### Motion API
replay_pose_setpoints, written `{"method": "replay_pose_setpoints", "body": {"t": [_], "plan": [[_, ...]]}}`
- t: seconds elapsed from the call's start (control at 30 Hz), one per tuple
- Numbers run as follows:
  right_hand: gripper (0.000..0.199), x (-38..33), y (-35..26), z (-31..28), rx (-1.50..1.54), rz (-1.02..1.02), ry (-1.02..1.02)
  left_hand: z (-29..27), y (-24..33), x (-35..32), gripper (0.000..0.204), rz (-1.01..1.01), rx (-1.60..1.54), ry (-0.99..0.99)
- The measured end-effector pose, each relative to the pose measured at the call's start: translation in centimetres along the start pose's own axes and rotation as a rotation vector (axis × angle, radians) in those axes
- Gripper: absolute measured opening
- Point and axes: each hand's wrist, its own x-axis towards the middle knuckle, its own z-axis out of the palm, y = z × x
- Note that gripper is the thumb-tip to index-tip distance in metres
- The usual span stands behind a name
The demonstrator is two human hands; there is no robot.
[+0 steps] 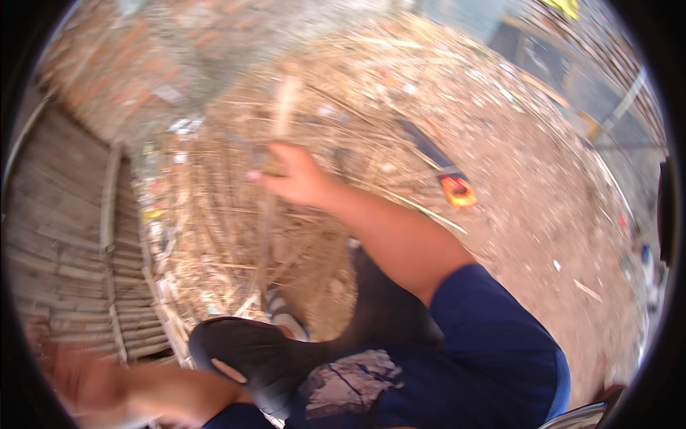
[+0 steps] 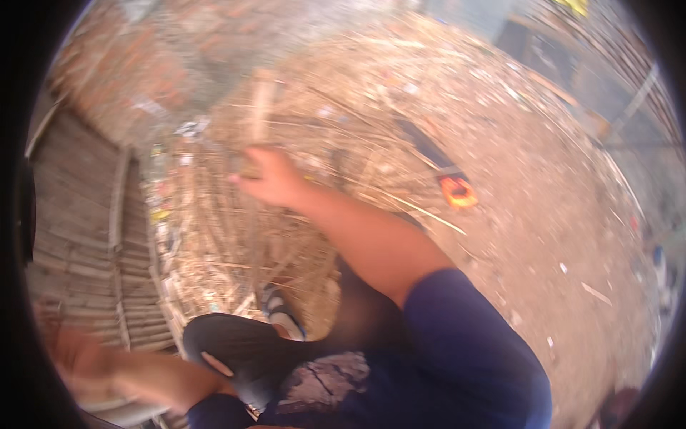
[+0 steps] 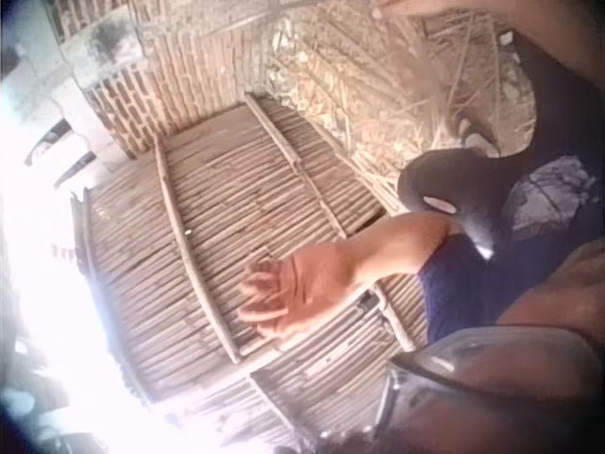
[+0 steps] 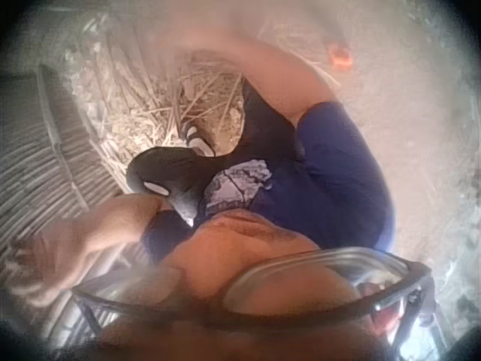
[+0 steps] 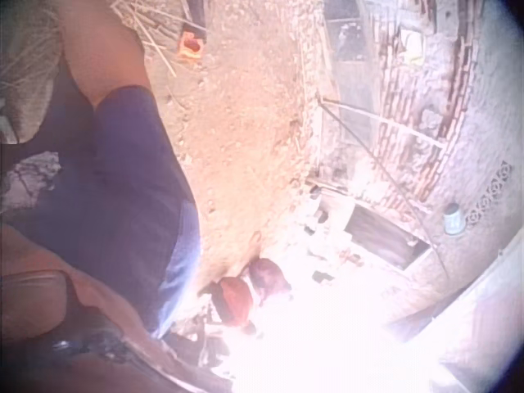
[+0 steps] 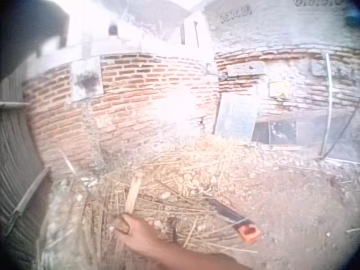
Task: The person strips thin layers off a bamboo pole using a large knife while sitting in an outdoor work area.
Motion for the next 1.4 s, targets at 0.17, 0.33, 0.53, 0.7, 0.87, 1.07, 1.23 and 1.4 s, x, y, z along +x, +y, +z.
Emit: {"method": "replay_pose_setpoints", "body": {"t": [0.17, 0.33, 0.53, 0.7, 0.87, 1.07, 1.23, 1.4], "plan": [[0.035, -1.5, -0.4, -0.9, -0.131, -0.008, -0.118, -3.7, 7.9, -16.9, 0.025, -0.689, 0.256, -0.104], [0.038, -2.0, 0.0, -2.3, -0.248, 0.017, -0.182, -5.4, 12.3, -24.2, 0.024, -1.23, 0.293, -0.272], [0.04, -2.1, 0.0, -0.9, -0.181, 0.006, -0.231, -6.8, 14.6, -26.3, 0.024, -1.397, 0.297, -0.32], [0.041, -1.8, -1.2, -2.0, -0.157, 0.095, -0.281, -7.1, 14.2, -26.4, 0.024, -1.413, 0.306, -0.319], [0.041, -2.0, 0.0, -1.7, -0.152, 0.051, -0.236, -7.5, 14.1, -26.7, 0.024, -1.433, 0.309, -0.305], [0.04, -2.0, -0.3, -1.8, -0.196, 0.091, -0.278, -7.6, 14.1, -26.9, 0.024, -1.435, 0.302, -0.305], [0.039, -1.8, 0.6, -2.1, -0.195, 0.044, -0.288, -7.7, 14.0, -27.7, 0.024, -1.474, 0.284, -0.293], [0.039, -1.9, -0.4, -1.8, -0.155, 0.079, -0.297, -7.8, 14.3, -27.2, 0.024, -1.456, 0.302, -0.285]]}}
